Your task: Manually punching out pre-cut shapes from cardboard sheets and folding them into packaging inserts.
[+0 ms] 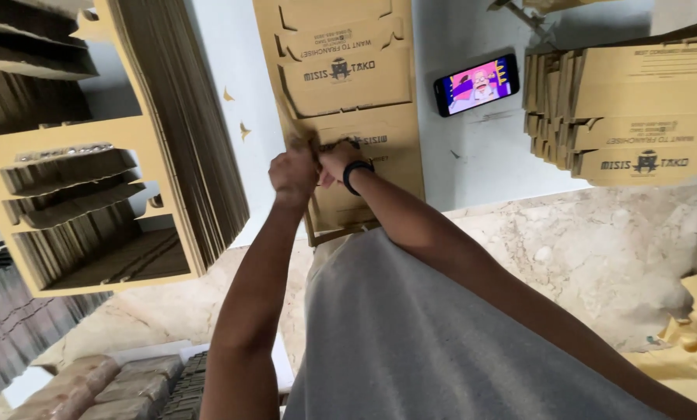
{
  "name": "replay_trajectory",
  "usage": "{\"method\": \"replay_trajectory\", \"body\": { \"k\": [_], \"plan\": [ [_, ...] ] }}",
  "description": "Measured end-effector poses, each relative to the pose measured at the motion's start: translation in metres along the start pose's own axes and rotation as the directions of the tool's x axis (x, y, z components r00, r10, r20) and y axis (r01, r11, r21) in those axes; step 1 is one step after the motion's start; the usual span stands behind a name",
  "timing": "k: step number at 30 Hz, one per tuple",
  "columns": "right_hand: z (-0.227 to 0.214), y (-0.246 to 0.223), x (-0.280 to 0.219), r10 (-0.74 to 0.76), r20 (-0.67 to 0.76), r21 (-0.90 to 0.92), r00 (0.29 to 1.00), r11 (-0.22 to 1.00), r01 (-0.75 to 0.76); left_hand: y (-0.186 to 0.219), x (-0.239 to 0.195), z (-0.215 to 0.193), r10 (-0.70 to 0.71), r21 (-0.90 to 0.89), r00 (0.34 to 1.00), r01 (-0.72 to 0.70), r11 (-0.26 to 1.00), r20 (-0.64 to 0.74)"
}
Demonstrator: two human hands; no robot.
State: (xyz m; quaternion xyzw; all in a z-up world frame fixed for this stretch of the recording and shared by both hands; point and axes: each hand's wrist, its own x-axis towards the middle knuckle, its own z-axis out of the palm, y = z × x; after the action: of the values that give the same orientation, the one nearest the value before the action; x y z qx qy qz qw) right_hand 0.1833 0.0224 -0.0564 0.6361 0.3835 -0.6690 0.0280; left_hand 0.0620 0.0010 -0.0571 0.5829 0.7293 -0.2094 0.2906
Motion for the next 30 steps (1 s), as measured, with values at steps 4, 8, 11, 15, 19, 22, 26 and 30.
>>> {"method": "replay_trajectory", "body": {
  "k": [4, 8, 11, 15, 19, 22, 26, 30],
  "plan": [
    [0.009, 0.015, 0.022, 0.013, -0.052, -0.390, 0.999, 0.920, -0.032, 0.017, 0.021, 0.050, 0.309, 0.373, 0.892, -0.177, 0.911, -0.331],
    [0.007, -0.007, -0.011, 0.029, -0.080, -0.360, 0.996, 0.931, -0.056, 0.012, 0.033, 0.071, 0.361, 0.465, 0.876, -0.187, 0.866, -0.320],
    [-0.002, 0.006, -0.007, 0.065, -0.072, -0.249, 0.995, 0.965, -0.081, 0.044, -0.021, 0.023, 0.390, 0.503, 0.862, -0.192, 0.843, -0.325],
    [0.005, 0.001, 0.027, 0.052, -0.010, -0.115, 0.999, 0.992, -0.053, 0.037, -0.041, -0.013, 0.520, 0.538, 0.591, -0.166, 0.826, -0.617],
    [0.001, 0.012, 0.047, 0.075, 0.053, 0.099, 0.996, 0.992, -0.080, -0.014, -0.038, -0.031, 0.017, -0.194, 0.994, -0.037, 0.980, -0.104],
    [0.001, 0.001, 0.001, 0.047, 0.065, 0.100, 0.997, 0.994, -0.054, -0.052, -0.047, 0.000, -0.181, -0.646, 0.982, 0.172, 0.743, 0.054],
    [-0.003, 0.002, -0.008, -0.046, 0.060, 0.074, 0.997, 0.996, 0.042, -0.067, -0.080, 0.019, -0.210, -0.728, 0.972, 0.217, 0.651, 0.103],
    [0.000, 0.013, 0.002, -0.071, 0.062, 0.084, 0.996, 0.994, 0.065, -0.064, -0.116, 0.071, -0.237, -0.629, 0.956, 0.293, 0.720, 0.173]
  ]
}}
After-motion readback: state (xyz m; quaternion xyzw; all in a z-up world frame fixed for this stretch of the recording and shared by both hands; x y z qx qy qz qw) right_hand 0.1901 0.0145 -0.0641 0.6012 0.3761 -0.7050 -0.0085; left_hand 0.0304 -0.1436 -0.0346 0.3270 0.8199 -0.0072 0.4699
